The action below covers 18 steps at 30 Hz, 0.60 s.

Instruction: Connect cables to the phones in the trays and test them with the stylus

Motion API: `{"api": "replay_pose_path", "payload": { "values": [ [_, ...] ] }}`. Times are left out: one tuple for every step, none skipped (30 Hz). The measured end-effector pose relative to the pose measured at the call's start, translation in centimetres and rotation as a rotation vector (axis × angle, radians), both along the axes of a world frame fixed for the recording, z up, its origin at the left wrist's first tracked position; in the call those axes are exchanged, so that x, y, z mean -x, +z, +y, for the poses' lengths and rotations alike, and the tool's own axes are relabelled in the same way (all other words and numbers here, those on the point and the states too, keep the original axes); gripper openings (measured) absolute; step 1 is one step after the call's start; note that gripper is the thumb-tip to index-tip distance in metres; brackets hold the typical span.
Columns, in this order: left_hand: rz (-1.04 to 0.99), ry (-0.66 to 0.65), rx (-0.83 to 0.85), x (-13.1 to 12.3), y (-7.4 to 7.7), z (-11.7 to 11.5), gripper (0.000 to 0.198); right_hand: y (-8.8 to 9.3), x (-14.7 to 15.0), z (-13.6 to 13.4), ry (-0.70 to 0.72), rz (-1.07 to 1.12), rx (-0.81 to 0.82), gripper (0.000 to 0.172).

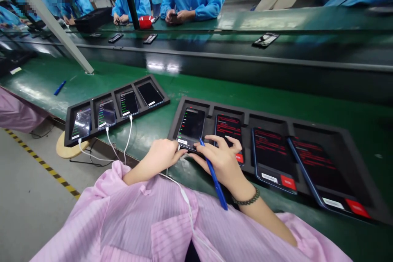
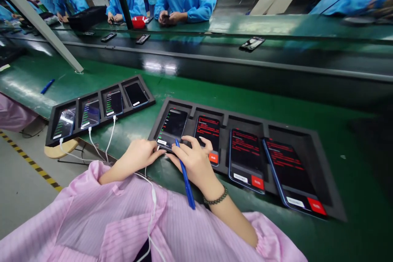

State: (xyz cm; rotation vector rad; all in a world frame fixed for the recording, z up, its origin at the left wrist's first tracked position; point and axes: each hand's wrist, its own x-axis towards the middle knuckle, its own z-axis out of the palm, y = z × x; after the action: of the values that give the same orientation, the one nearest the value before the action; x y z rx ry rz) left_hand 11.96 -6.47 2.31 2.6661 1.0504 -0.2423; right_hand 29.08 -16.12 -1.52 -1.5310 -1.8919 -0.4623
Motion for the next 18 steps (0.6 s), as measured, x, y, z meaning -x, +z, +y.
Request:
{"api": "replay_pose_path", "payload": {
  "values": [
    [-0.006,-0.003,-0.010,0.0,-0.2,0.0,0.041,-0.1,0.0,0.0,-0.005,-0.006,0.004,0.008],
    [-0.019,-0.012,-0.018,0.1,-0.5,-0.1,0.039,-0.1,0.0,0.1,-0.013,-0.009,0.004,0.007],
    [-0.038,-0.025,-0.026,0.2,-0.7,-0.1,0.036,-0.2,0.0,0.1,-0.023,-0.008,0.002,0.007],
    [-0.059,-0.039,-0.030,0.3,-1.0,-0.1,0.035,-0.3,0.1,0.2,-0.035,-0.005,0.000,0.007],
    [-0.081,-0.050,-0.032,0.4,-1.2,-0.1,0.034,-0.4,0.1,0.2,-0.049,0.000,-0.001,0.007],
    [-0.100,-0.056,-0.027,0.6,-1.4,0.0,0.033,-0.5,0.1,0.2,-0.064,0.005,-0.003,0.008],
    [-0.113,-0.054,-0.015,0.7,-1.6,0.0,0.034,-0.6,0.1,0.3,-0.081,0.011,-0.006,0.009],
    [-0.126,-0.044,0.002,0.9,-1.7,0.1,0.034,-0.6,0.2,0.3,-0.095,0.014,-0.011,0.011],
    [-0.142,-0.028,0.030,1.0,-1.9,0.2,0.035,-0.7,0.2,0.2,-0.107,0.014,-0.014,0.012],
    [-0.164,-0.006,0.078,1.1,-2.0,0.4,0.036,-0.7,0.2,0.2,-0.118,0.014,-0.012,0.013],
    [-0.199,0.022,0.153,1.2,-2.2,0.5,0.037,-0.7,0.3,0.3,-0.128,0.013,-0.003,0.014],
    [-0.248,0.053,0.264,1.4,-2.4,0.8,0.040,-0.7,0.3,0.3,-0.135,0.013,0.015,0.014],
    [-0.304,0.081,0.409,1.5,-2.6,1.0,0.042,-0.6,0.3,0.4,-0.141,0.014,0.043,0.014],
    [-0.357,0.102,0.580,1.8,-2.8,1.3,0.046,-0.4,0.3,0.6,-0.145,0.013,0.078,0.014],
    [-0.400,0.110,0.764,2.1,-3.1,1.5,0.049,-0.3,0.2,0.8,-0.145,0.009,0.116,0.016],
    [-0.426,0.103,0.938,2.4,-3.3,1.7,0.053,-0.1,0.1,1.0,-0.141,0.003,0.156,0.019],
    [-0.436,0.082,1.090,2.7,-3.4,1.8,0.056,0.0,0.0,1.3,-0.133,-0.002,0.194,0.023],
    [-0.434,0.053,1.216,3.1,-3.4,1.9,0.059,0.1,-0.1,1.6,-0.122,-0.002,0.228,0.027]
  ]
}}
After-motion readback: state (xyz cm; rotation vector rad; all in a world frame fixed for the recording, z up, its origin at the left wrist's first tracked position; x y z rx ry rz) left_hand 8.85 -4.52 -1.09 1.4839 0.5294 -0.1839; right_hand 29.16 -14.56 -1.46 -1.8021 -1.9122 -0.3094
